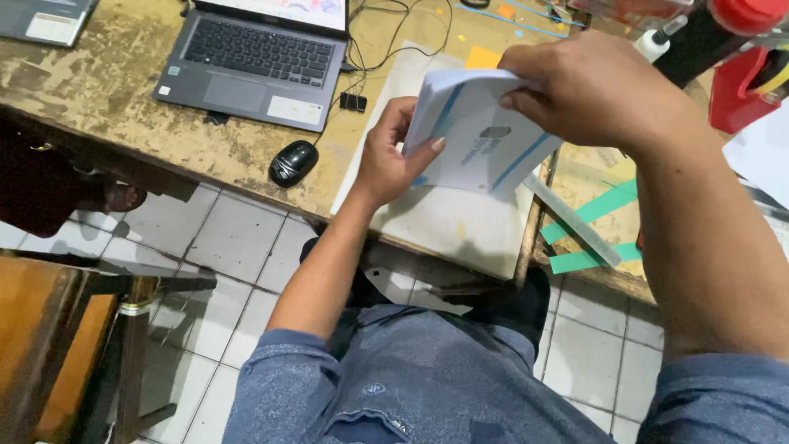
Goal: The person aligns a white sheet of paper on a blue cover sheet and uses a ruler and utility knife to trim the edges. They then insert the trimmed sheet into a document folder and use a stapler to secure the contents.
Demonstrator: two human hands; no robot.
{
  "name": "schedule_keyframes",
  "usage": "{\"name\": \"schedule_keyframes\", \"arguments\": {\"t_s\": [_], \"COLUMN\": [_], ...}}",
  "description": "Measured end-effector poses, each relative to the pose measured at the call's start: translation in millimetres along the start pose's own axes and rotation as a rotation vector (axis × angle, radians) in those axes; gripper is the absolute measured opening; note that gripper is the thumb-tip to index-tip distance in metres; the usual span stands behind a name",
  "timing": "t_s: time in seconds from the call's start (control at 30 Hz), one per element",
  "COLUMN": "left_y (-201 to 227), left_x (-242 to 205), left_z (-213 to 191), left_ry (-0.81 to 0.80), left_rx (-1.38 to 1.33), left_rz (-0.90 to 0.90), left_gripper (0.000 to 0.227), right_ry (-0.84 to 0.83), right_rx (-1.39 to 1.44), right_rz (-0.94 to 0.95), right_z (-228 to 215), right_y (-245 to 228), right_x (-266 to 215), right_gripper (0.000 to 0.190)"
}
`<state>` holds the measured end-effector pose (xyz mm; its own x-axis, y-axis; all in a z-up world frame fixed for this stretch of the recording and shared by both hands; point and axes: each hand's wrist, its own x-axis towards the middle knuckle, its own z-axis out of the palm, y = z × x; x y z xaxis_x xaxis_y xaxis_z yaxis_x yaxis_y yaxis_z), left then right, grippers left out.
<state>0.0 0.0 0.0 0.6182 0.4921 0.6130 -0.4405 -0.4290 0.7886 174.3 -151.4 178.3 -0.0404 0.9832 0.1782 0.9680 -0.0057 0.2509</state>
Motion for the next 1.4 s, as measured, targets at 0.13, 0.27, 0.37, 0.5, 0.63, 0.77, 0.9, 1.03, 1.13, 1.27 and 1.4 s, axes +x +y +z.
{"name": "schedule_keyframes", "arguments": {"t_s": [0.13, 0.27, 0.37, 0.5, 0.63, 0.77, 0.9, 1.03, 1.13, 1.27, 1.4], "left_y": [-46.1, -62.5, -12.0, 55.5, 16.6, -40.2, -33.2, -38.9, -34.2, -10.9, -23.0], "left_x": [-40.9, -39.2, -9.8, -8.1, -56.1, -86.5, -75.4, -45.9, -34.4, -41.1, -54.4], "left_z": [-33.6, -43.2, -43.0, -35.1, -26.2, -31.4, -39.9, -53.0, -36.7, -18.7, -26.5], "left_ry": [0.057, 0.126, 0.099, 0.161, 0.158, 0.236, 0.259, 0.235, 0.29, 0.321, 0.284], "left_rx": [0.005, -0.483, -0.523, -0.076, 0.114, 0.187, 0.091, 0.021, 0.135, 0.185, 0.18], "left_rz": [-0.152, -0.183, -0.168, -0.151, -0.083, -0.015, -0.046, 0.022, 0.022, -0.038, -0.102], "left_gripper": [0.092, 0.079, 0.048, 0.031, 0.054, 0.071, 0.069, 0.068, 0.044, 0.045, 0.056], "right_ry": [0.154, 0.279, 0.478, 0.678, 0.782, 0.735, 0.691, 0.7, 0.888, 0.836, 0.723], "right_rx": [0.2, 0.733, 0.993, 1.119, 1.185, 1.447, 1.384, 1.302, 1.374, 1.216, 1.22], "right_rz": [-0.09, 0.068, 0.228, 0.303, 0.579, 0.667, 0.556, 0.545, 0.516, 0.474, 0.44], "right_z": [-26.3, 4.4, 38.4, 84.0, 180.4, 277.8, 270.2, 263.8, 258.7, 232.4, 254.6], "right_y": [24.2, 47.7, 34.5, 1.0, -40.7, -44.2, -30.2, -6.2, -9.7, -22.3, -11.8], "right_x": [-49.8, -96.6, -114.3, -123.1, -130.4, -149.8, -137.9, -122.6, -105.9, -113.5, -124.8], "right_gripper": [0.022, 0.032, 0.033, 0.024, 0.036, 0.046, 0.047, 0.044, 0.042, 0.039, 0.046]}}
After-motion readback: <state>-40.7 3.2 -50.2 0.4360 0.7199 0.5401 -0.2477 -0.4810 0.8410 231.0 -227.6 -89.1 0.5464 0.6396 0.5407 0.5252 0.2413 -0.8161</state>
